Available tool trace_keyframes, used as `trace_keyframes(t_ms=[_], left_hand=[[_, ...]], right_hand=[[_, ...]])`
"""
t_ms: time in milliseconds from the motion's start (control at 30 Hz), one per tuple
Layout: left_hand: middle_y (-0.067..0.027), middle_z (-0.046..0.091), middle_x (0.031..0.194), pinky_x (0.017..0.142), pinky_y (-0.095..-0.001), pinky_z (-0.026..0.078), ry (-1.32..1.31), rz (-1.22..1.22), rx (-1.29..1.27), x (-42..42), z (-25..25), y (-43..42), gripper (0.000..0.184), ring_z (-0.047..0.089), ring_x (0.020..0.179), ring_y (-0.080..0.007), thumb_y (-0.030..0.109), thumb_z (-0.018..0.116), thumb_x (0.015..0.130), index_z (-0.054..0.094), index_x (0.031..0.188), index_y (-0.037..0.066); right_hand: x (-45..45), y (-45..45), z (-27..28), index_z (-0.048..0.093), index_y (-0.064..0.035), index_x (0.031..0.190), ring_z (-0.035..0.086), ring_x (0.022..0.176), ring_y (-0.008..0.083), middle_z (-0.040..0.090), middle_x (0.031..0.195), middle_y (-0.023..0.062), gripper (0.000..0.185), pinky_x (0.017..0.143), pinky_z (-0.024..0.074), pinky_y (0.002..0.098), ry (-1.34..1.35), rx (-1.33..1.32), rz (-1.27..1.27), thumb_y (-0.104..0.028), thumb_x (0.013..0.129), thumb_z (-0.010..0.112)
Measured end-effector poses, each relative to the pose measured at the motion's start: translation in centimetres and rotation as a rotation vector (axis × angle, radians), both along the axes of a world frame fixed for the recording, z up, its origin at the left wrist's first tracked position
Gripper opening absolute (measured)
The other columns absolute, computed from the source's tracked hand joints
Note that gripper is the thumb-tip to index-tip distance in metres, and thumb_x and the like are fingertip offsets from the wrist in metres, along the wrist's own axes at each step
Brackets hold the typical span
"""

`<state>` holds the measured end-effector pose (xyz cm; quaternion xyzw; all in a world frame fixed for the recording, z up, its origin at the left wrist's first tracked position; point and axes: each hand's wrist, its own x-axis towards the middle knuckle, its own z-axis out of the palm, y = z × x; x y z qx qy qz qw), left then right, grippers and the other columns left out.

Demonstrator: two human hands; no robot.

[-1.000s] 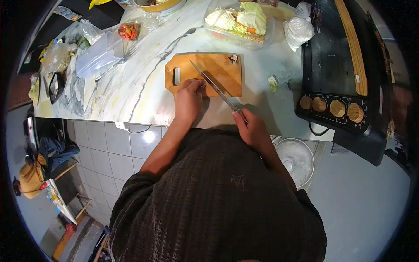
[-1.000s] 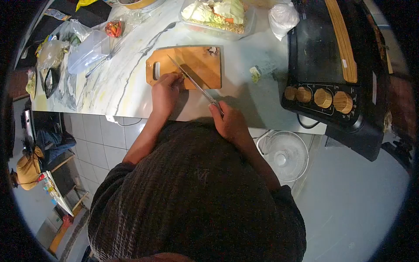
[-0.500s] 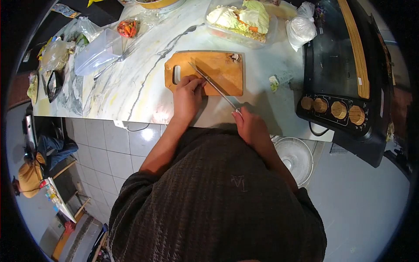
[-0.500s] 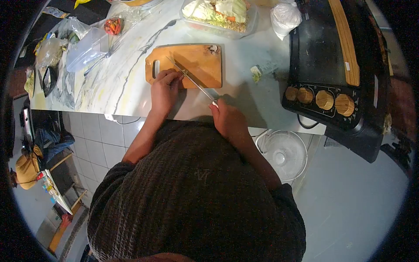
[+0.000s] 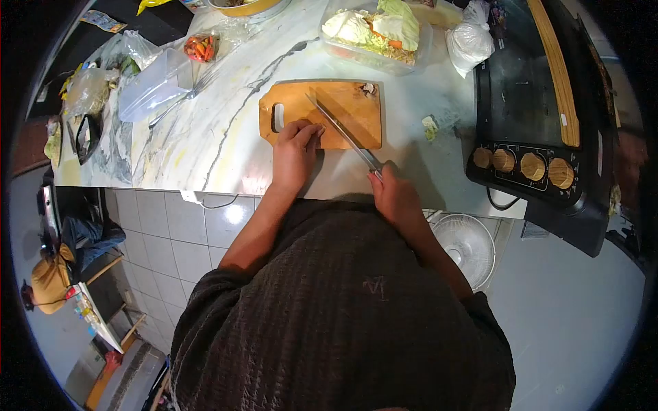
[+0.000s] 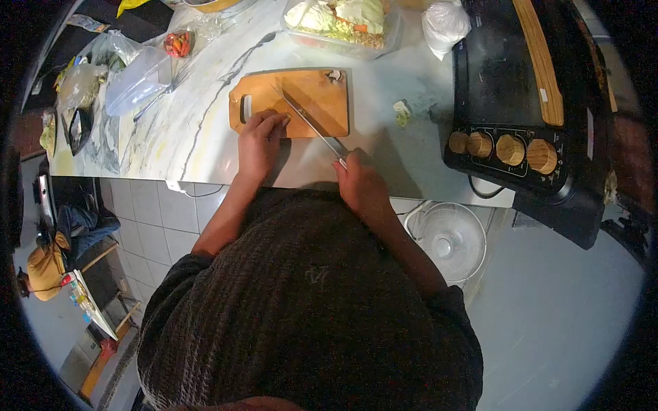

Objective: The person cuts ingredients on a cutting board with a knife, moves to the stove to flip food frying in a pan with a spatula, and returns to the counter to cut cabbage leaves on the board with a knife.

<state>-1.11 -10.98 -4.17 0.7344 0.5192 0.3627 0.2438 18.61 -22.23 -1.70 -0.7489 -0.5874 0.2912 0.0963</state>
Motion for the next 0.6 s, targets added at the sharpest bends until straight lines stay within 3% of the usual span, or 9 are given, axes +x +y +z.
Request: trace_keyframes(t_ms=[100,200,267,400,467,600], left_hand=[[-0.0122,0.066,0.088,0.069,-0.0394,0.052,-0.004,-0.027,0.038,-0.1,-0.4,0.1,0.009,0.065,0.079,-0.0315,0.006,0.072,0.084,0.072,0.092,0.002],[-0.0122,0.066,0.089,0.070,-0.0393,0.053,-0.002,-0.028,0.038,0.0,-0.4,0.0,0.011,0.065,0.080,-0.0313,0.007,0.073,0.084,0.073,0.094,0.001],[-0.0121,0.066,0.089,0.071,-0.0395,0.053,-0.003,-0.016,0.022,-0.2,-0.4,-0.1,0.012,0.065,0.080,-0.0312,0.008,0.073,0.085,0.073,0.094,0.001],[-0.0130,0.067,0.094,0.072,-0.0381,0.054,-0.023,-0.015,-0.053,-0.4,-0.8,-0.2,0.015,0.067,0.082,-0.0302,0.007,0.072,0.085,0.073,0.099,0.001],[-0.0131,0.066,0.093,0.072,-0.0393,0.053,-0.045,-0.018,-0.041,-0.3,-0.7,-0.2,0.015,0.065,0.082,-0.0311,0.008,0.073,0.085,0.072,0.098,0.001],[-0.0139,0.064,0.099,0.071,-0.0378,0.053,-0.054,-0.001,-0.105,-0.3,0.7,-0.3,0.018,0.066,0.081,-0.0299,0.007,0.072,0.085,0.071,0.103,0.002]], right_hand=[[0.6,-0.3,0.0,0.049,-0.0019,0.094,0.061,0.073,0.0504,0.062,0.074,0.0277,0.029,0.061,0.0464,0.0561,0.066,0.092,-0.006,-0.029,0.099,0.057],[0.7,-0.1,0.5,0.050,-0.0019,0.092,0.060,0.073,0.0507,0.062,0.074,0.0267,0.028,0.060,0.0454,0.0556,0.068,0.005,0.004,-0.028,0.099,0.057],[0.5,0.1,0.7,0.052,-0.0027,0.095,0.062,0.073,0.0511,0.064,0.075,0.0285,0.033,0.064,0.0482,0.0599,0.105,0.003,-0.001,-0.035,0.100,0.052],[0.5,0.2,0.6,0.052,-0.0029,0.093,0.062,0.072,0.0505,0.063,0.074,0.0287,0.034,0.063,0.0479,0.0597,0.133,0.008,0.008,-0.036,0.100,0.053],[0.3,0.2,1.0,0.052,-0.0012,0.090,0.060,0.074,0.0501,0.062,0.075,0.0268,0.030,0.060,0.0450,0.0556,0.153,0.032,-0.018,-0.029,0.099,0.057],[0.2,0.5,1.3,0.052,-0.0009,0.090,0.060,0.075,0.0496,0.063,0.076,0.0262,0.030,0.061,0.0448,0.0560,0.128,-0.014,-0.014,-0.029,0.099,0.058]])
